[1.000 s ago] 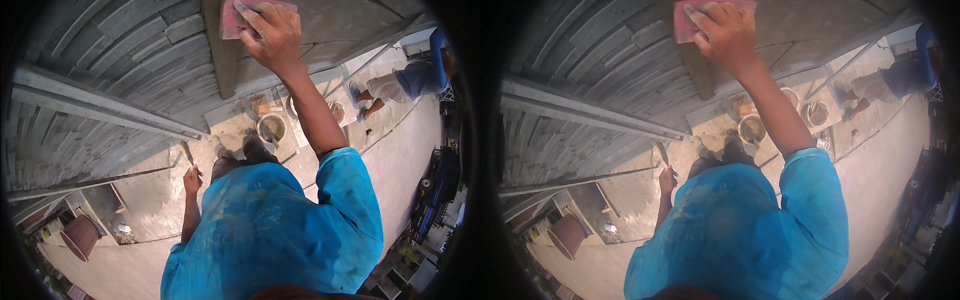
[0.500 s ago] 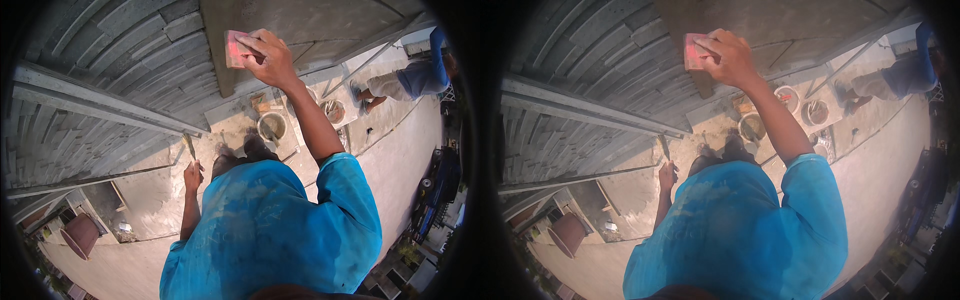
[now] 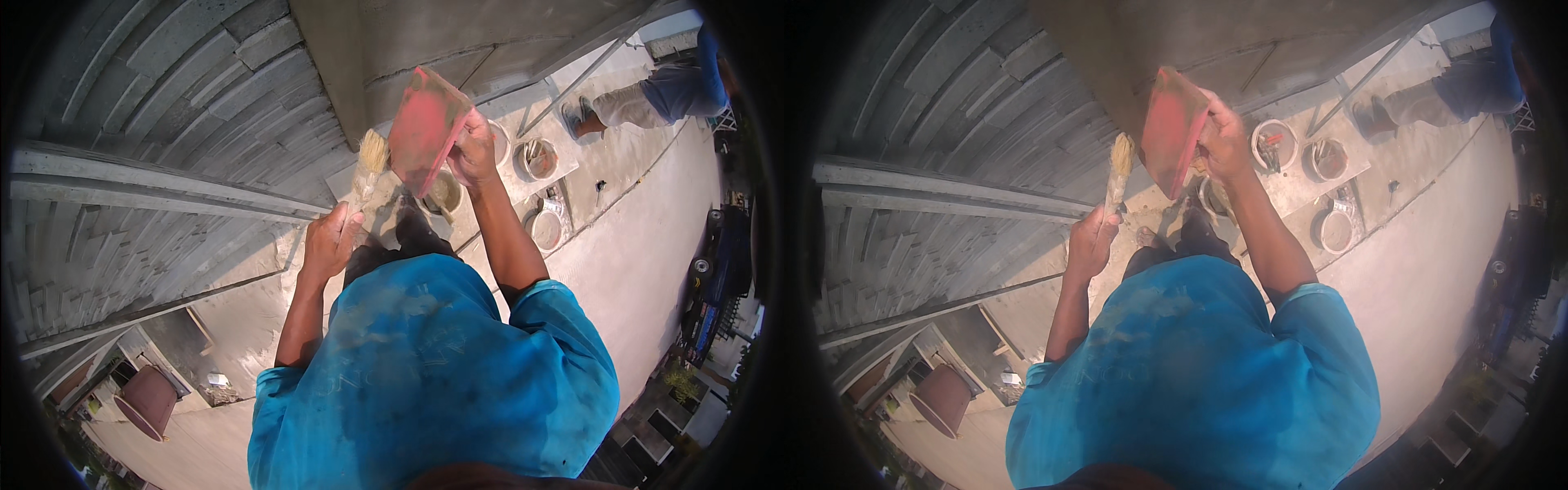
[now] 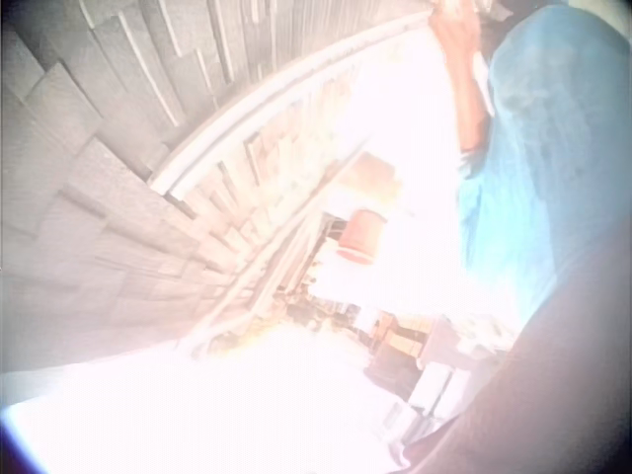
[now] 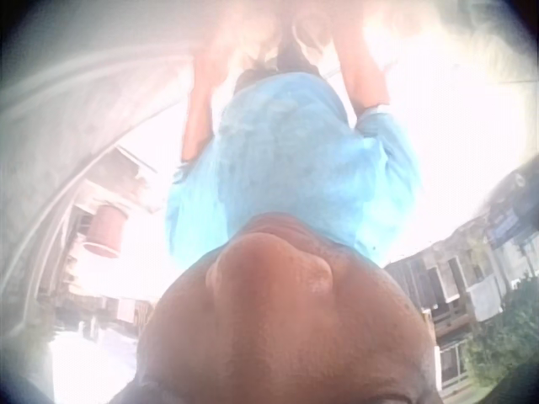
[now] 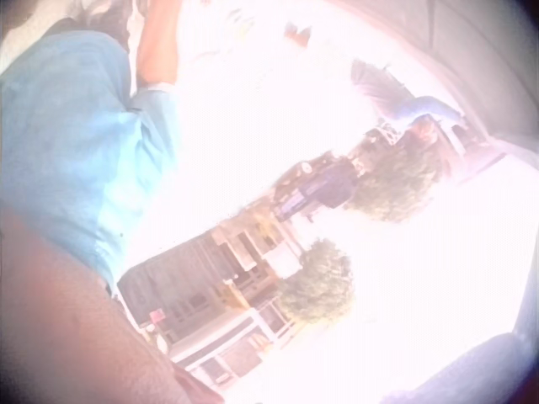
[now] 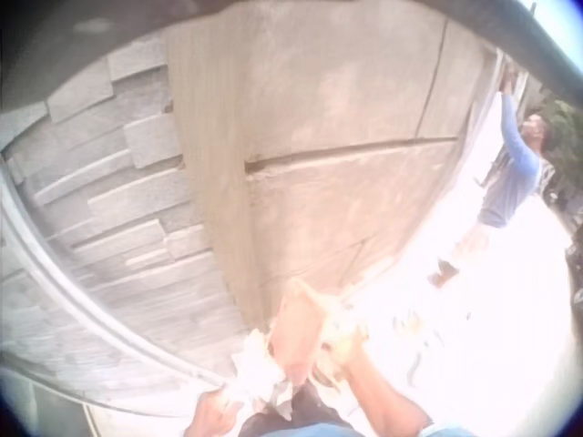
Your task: The person smooths a vertical wall section using a pink sanding block and a brush, then wipes the surface with a cloth. The person repeatedly rubs the wall and cleans the area while standing on a concrete floor.
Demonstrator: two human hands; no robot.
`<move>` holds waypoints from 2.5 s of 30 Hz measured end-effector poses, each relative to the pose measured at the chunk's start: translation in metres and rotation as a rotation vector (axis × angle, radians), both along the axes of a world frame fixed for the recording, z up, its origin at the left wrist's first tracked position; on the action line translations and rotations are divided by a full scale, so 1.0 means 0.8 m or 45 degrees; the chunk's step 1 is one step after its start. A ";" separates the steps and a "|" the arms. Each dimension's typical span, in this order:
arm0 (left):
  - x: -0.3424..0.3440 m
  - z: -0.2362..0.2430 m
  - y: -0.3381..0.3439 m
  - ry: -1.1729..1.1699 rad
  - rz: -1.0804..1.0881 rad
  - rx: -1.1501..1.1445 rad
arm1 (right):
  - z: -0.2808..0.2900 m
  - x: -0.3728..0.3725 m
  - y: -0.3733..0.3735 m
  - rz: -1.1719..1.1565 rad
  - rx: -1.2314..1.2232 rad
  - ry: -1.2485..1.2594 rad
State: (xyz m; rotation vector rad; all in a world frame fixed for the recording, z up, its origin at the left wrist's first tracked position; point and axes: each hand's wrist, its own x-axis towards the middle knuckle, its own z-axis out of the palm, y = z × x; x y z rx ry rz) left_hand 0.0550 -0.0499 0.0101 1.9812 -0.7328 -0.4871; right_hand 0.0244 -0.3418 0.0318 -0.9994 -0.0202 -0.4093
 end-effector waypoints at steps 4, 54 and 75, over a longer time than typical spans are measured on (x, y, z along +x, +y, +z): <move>-0.011 -0.006 0.022 0.270 0.110 -0.066 | 0.056 0.044 0.038 -0.446 -0.640 -0.157; -0.306 -0.494 -0.278 0.847 -0.034 1.498 | -0.846 -0.287 -0.735 -0.488 -0.659 1.818; -0.318 -0.430 -0.270 1.087 0.702 1.119 | -0.595 -0.390 -0.621 -1.088 0.138 1.294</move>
